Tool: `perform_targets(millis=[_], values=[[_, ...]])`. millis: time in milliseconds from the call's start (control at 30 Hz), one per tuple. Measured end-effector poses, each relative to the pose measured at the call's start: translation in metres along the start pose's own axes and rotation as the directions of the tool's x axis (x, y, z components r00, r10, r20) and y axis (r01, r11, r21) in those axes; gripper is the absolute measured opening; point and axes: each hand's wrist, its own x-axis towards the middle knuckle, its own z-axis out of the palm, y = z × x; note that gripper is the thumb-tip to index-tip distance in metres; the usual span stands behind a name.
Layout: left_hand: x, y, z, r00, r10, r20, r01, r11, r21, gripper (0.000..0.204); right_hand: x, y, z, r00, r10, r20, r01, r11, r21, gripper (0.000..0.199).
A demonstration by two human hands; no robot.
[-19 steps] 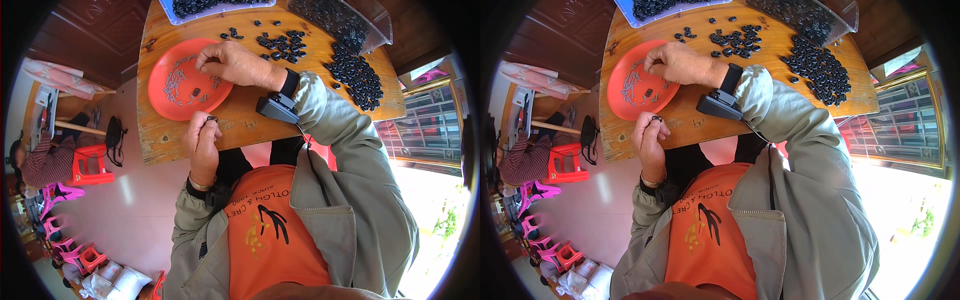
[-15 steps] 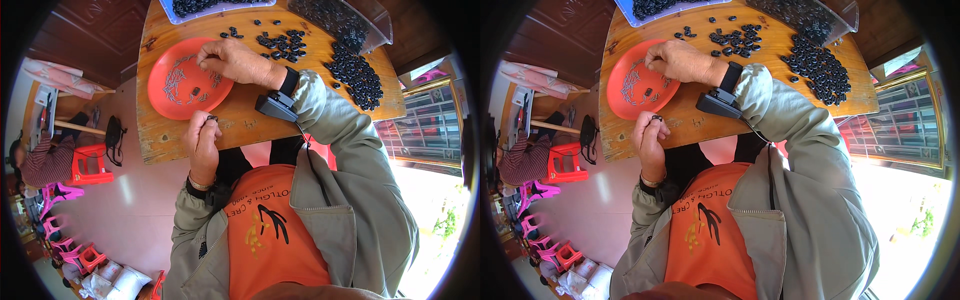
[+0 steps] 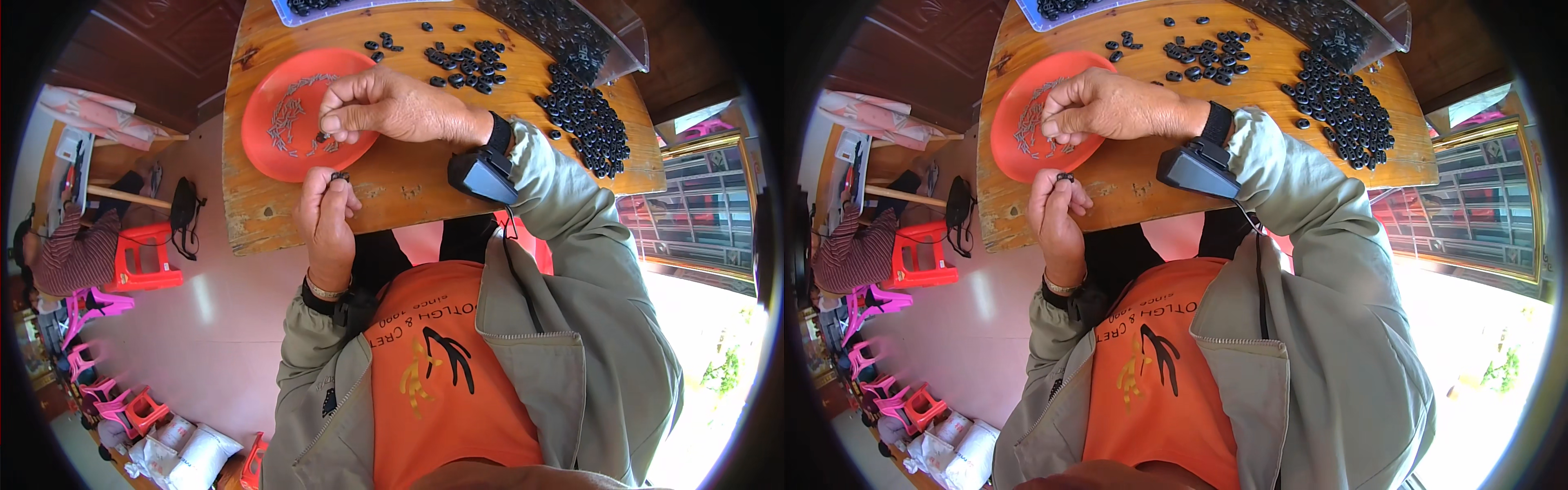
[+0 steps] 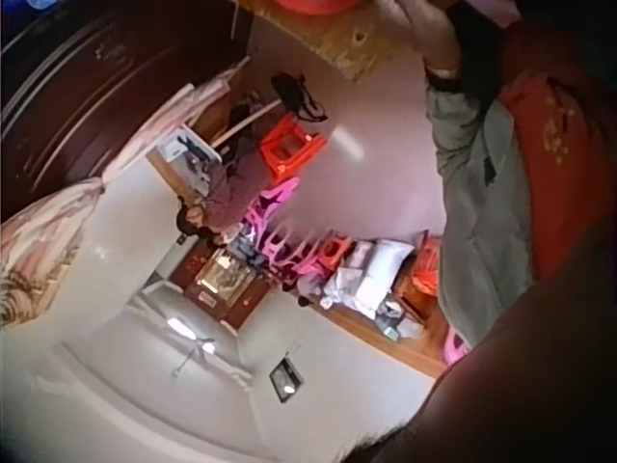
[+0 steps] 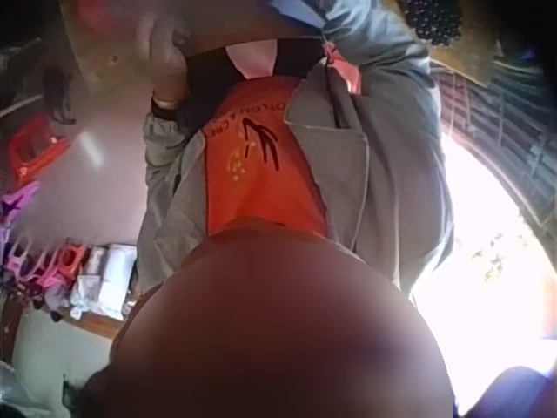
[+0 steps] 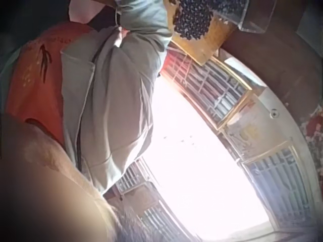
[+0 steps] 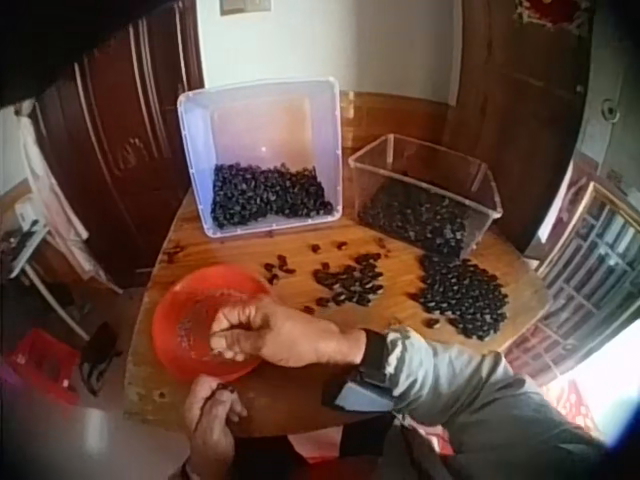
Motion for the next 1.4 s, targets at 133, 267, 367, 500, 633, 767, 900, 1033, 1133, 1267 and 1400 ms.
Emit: perform_targets(millis=[133, 267, 367, 500, 633, 767, 900, 1033, 1133, 1267, 1400], values=[[0.000, 0.000, -0.001, 1.000, 0.008, 0.003, -0.007, 1.000, -0.014, 0.012, -0.003, 0.002, 0.004, 0.996, 0.029, 0.081, -0.031, 0.999, 0.016, 0.022], [0.000, 0.001, 0.000, 1.000, -0.003, -0.009, 0.003, 1.000, 0.021, 0.013, -0.001, 0.009, 0.002, 0.999, 0.032, 0.035, -0.030, 0.999, -0.041, 0.023], [-0.001, 0.001, 0.000, 1.000, 0.013, -0.009, -0.012, 0.998, 0.056, 0.012, 0.001, 0.013, 0.000, 0.999, -0.007, -0.034, 0.004, 0.994, -0.110, 0.021], [-0.002, 0.001, 0.002, 0.998, 0.056, 0.016, -0.057, 0.996, 0.069, 0.010, 0.006, 0.019, -0.004, 0.836, -0.471, -0.281, 0.151, 0.690, -0.707, 0.012], [-0.002, -0.001, 0.000, 0.997, 0.073, 0.014, -0.074, 0.993, 0.095, 0.010, 0.007, 0.017, -0.002, 0.813, -0.564, -0.144, 0.188, 0.489, -0.852, 0.011], [-0.001, 0.000, 0.001, 0.996, 0.088, 0.027, -0.091, 0.987, 0.130, 0.011, 0.004, 0.009, 0.007, 0.972, -0.228, -0.057, 0.073, 0.526, -0.847, 0.011], [-0.001, 0.001, 0.001, 0.996, 0.080, 0.032, -0.084, 0.987, 0.134, 0.013, 0.007, 0.011, 0.012, 0.994, -0.103, 0.034, 0.076, 0.448, -0.891, 0.014], [-0.001, 0.001, 0.001, 0.997, 0.077, 0.026, -0.080, 0.988, 0.134, 0.013, 0.015, 0.019, 0.015, 0.986, -0.157, 0.061, 0.123, 0.421, -0.899, 0.015], [-0.002, 0.000, -0.001, 0.996, 0.078, 0.035, -0.082, 0.989, 0.123, 0.013, 0.015, 0.018, 0.018, 0.975, -0.187, 0.118, 0.180, 0.358, -0.916, 0.016], [-0.001, -0.001, -0.001, 0.997, 0.077, 0.031, -0.080, 0.990, 0.118, 0.013, 0.019, 0.022, 0.018, 0.977, -0.162, 0.140, 0.185, 0.313, -0.932, 0.015], [-0.002, -0.002, -0.003, 0.996, 0.082, 0.027, -0.084, 0.991, 0.108, 0.012, 0.020, 0.020, 0.014, 0.979, -0.196, 0.051, 0.132, 0.429, -0.894, 0.009]])
